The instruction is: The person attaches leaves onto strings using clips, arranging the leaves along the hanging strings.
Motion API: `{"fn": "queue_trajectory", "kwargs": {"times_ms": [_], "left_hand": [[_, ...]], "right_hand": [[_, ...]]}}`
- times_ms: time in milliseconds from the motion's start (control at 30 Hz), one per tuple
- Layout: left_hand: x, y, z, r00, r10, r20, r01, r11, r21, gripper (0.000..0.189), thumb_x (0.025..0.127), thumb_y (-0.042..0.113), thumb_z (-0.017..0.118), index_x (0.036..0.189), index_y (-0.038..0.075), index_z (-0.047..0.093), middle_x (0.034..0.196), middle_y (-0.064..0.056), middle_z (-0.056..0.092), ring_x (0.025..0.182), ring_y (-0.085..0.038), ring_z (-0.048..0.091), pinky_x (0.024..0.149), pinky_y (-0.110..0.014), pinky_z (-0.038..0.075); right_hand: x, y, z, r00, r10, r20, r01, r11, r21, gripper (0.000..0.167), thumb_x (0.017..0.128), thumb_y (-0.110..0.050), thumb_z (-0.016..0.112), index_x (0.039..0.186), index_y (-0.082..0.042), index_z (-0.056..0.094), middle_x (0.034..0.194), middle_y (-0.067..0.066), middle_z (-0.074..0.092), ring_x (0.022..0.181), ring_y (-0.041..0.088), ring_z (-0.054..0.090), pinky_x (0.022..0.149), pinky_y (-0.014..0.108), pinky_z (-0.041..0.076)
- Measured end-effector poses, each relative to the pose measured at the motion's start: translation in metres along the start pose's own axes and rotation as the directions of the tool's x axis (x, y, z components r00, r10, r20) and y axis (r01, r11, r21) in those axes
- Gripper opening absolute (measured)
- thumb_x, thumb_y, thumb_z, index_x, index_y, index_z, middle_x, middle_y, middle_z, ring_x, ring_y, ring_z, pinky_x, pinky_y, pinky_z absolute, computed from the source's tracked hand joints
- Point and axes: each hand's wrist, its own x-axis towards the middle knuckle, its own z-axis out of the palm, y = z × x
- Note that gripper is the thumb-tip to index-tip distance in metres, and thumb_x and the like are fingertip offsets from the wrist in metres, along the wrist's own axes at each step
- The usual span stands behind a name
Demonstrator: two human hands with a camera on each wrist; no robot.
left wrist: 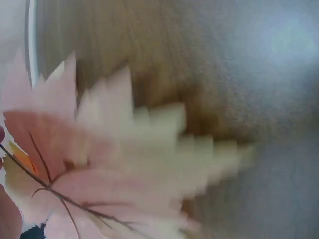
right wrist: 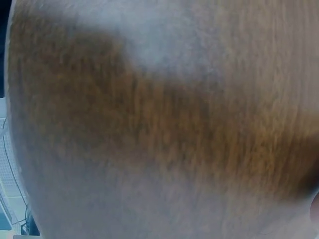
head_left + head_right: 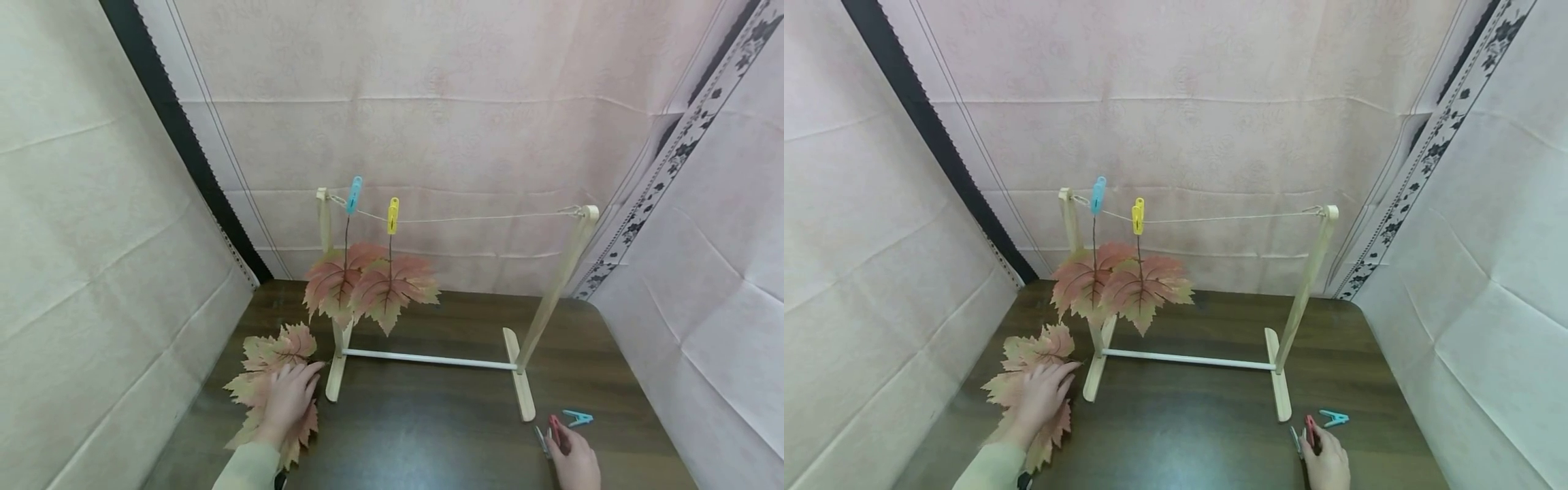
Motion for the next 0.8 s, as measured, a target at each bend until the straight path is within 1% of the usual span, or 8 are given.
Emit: {"fn": "queue_trajectory", "kwargs": {"times_ms": [133,233,333,400,467,567,667,800], "left_hand": [[0.004,0.003,-0.003,0.999,0.018,-0.029,-0.018,1.000,-0.025,0.031,0.084,0.014,0.069,0.114,0.021,0.066,0.086,0.001,0.064,0.078,-0.023,0.049,0.069,-0.042,0.033],[0.008,0.006,-0.006,0.999,0.016,-0.049,-0.019,0.998,-0.053,0.027,0.085,0.015,0.068,0.111,0.020,0.068,0.087,0.001,0.065,0.079,-0.024,0.051,0.069,-0.043,0.033],[0.013,0.009,-0.008,0.998,0.005,-0.060,-0.010,0.996,-0.087,0.022,0.085,0.016,0.068,0.107,0.019,0.069,0.090,0.001,0.068,0.081,-0.022,0.052,0.071,-0.044,0.032],[0.016,0.012,-0.010,0.998,-0.007,-0.068,0.000,0.995,-0.103,0.021,0.085,0.017,0.069,0.105,0.019,0.070,0.091,0.002,0.069,0.079,-0.021,0.051,0.072,-0.044,0.032],[0.019,0.015,-0.012,0.997,-0.017,-0.076,0.008,0.993,-0.117,0.020,0.085,0.017,0.070,0.104,0.020,0.070,0.093,0.002,0.069,0.076,-0.020,0.049,0.073,-0.044,0.031],[0.023,0.018,-0.015,0.995,-0.032,-0.089,0.020,0.991,-0.131,0.020,0.085,0.017,0.069,0.104,0.019,0.070,0.095,0.001,0.070,0.074,-0.020,0.047,0.073,-0.045,0.030],[0.027,0.022,-0.018,0.995,-0.045,-0.092,0.031,0.989,-0.148,0.020,0.086,0.016,0.068,0.105,0.017,0.071,0.097,0.000,0.070,0.075,-0.021,0.049,0.073,-0.047,0.031],[0.029,0.027,-0.021,0.994,-0.060,-0.096,0.043,0.984,-0.175,0.018,0.087,0.017,0.067,0.104,0.017,0.071,0.096,-0.001,0.070,0.075,-0.020,0.048,0.073,-0.046,0.030]], "right_hand": [[-0.003,0.003,0.004,0.999,-0.024,-0.038,0.024,1.000,0.015,0.047,0.080,-0.016,0.071,0.118,0.009,0.058,0.106,0.031,0.059,0.099,0.048,0.054,0.082,0.057,0.039],[-0.005,0.003,0.006,0.997,-0.049,-0.067,0.050,0.999,0.012,0.047,0.078,-0.015,0.073,0.115,0.010,0.059,0.104,0.031,0.059,0.096,0.047,0.054,0.081,0.057,0.040],[-0.007,0.003,0.009,0.990,-0.103,-0.096,0.102,0.995,-0.010,0.047,0.075,-0.013,0.076,0.111,0.012,0.060,0.102,0.031,0.059,0.095,0.047,0.055,0.080,0.057,0.040],[-0.009,0.003,0.011,0.981,-0.146,-0.125,0.142,0.989,-0.041,0.044,0.072,-0.011,0.078,0.106,0.012,0.063,0.101,0.031,0.060,0.093,0.046,0.055,0.080,0.056,0.040],[-0.010,0.003,0.014,0.967,-0.194,-0.167,0.186,0.980,-0.064,0.042,0.069,-0.009,0.080,0.101,0.011,0.065,0.099,0.029,0.061,0.091,0.044,0.056,0.079,0.053,0.039],[-0.012,0.003,0.019,0.945,-0.233,-0.229,0.220,0.972,-0.083,0.039,0.064,-0.008,0.083,0.096,0.010,0.068,0.097,0.026,0.062,0.087,0.041,0.056,0.074,0.048,0.037],[-0.013,0.002,0.021,0.937,-0.238,-0.257,0.221,0.971,-0.095,0.040,0.063,-0.008,0.084,0.096,0.008,0.068,0.097,0.025,0.062,0.084,0.041,0.054,0.071,0.046,0.036],[-0.015,0.003,0.022,0.945,-0.220,-0.243,0.197,0.973,-0.116,0.043,0.062,-0.008,0.083,0.098,0.007,0.068,0.096,0.026,0.060,0.081,0.041,0.052,0.068,0.047,0.036]]}}
